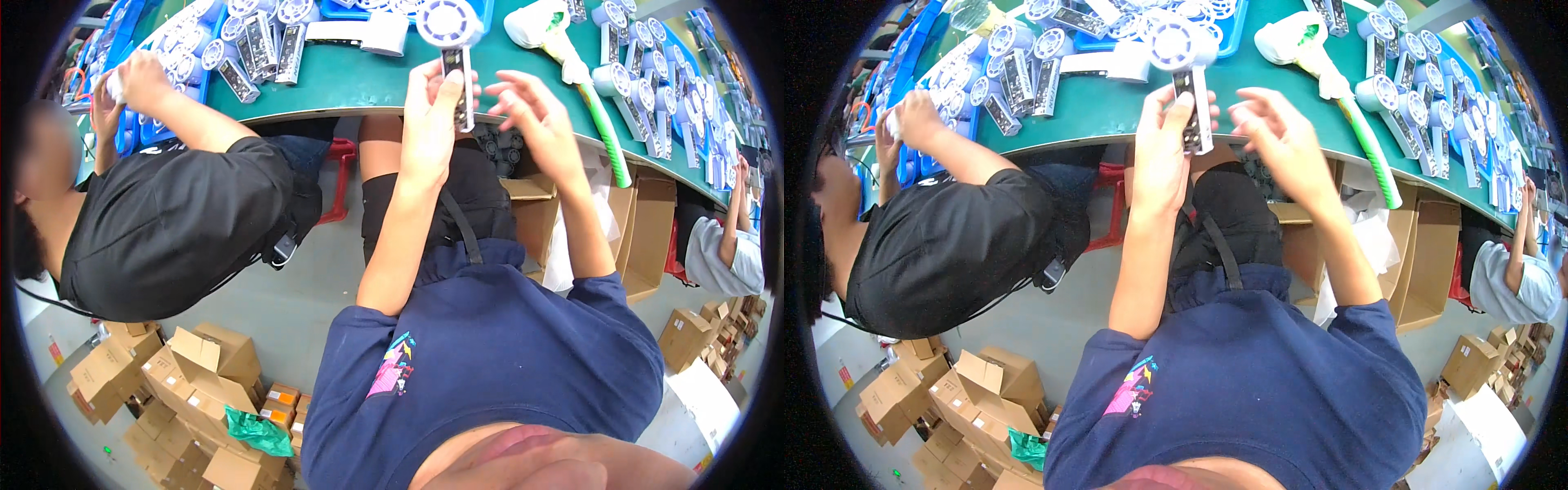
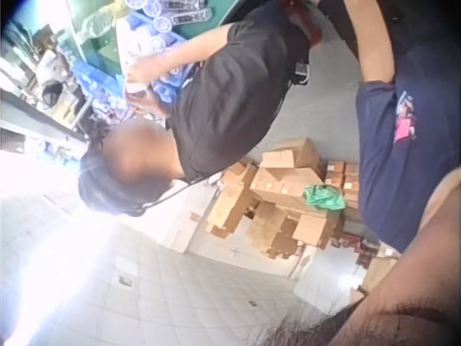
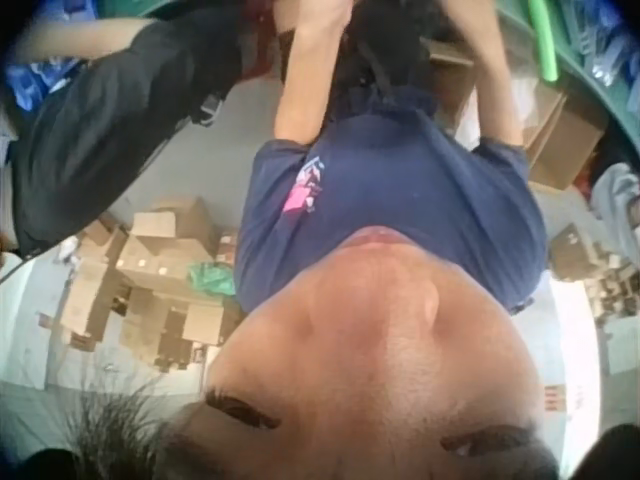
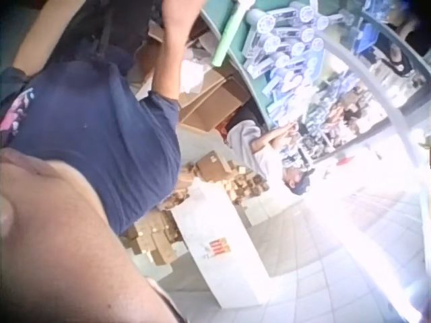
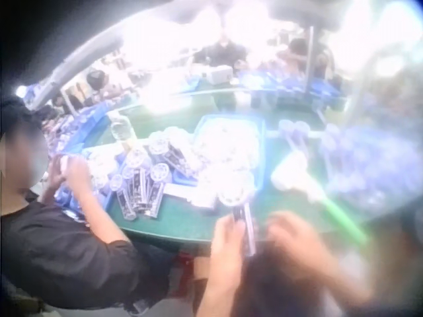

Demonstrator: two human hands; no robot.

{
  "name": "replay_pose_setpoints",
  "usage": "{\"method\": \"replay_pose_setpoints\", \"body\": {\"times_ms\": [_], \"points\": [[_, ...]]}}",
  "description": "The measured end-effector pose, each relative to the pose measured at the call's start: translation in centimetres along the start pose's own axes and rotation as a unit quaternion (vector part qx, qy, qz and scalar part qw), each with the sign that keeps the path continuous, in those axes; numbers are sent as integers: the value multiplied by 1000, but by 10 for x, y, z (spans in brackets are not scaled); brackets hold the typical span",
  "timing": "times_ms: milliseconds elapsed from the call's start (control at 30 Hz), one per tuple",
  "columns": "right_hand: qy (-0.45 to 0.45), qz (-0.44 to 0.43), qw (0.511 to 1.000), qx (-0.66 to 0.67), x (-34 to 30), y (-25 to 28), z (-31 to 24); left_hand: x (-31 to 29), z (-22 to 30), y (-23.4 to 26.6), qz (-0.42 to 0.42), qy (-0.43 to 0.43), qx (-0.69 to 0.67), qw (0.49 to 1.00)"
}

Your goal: Manually assemble components of handheld portable fans on a production line.

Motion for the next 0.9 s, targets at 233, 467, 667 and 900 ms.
{"method": "replay_pose_setpoints", "body": {"times_ms": [233,467,667,900], "points": [[2,-23,997,72,-5,-14,-7,8,-8,-42,-14,-77,36,996],[-50,-42,996,56,8,26,-21,24,-33,-61,-71,-105,137,982],[-18,40,999,17,38,94,-66,52,-40,-28,-92,-154,342,922],[1,277,916,-292,230,187,-134,54,-51,-13,-126,-220,418,873]]}}
Point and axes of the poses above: each hand's wrist, its own x-axis towards the middle knuckle, its own y-axis out of the back of the hand, z = x × y, the point moved 1 cm from there along x, towards the middle knuckle, and after that the axes turned 15 degrees about -y, right-handed, at the moved point
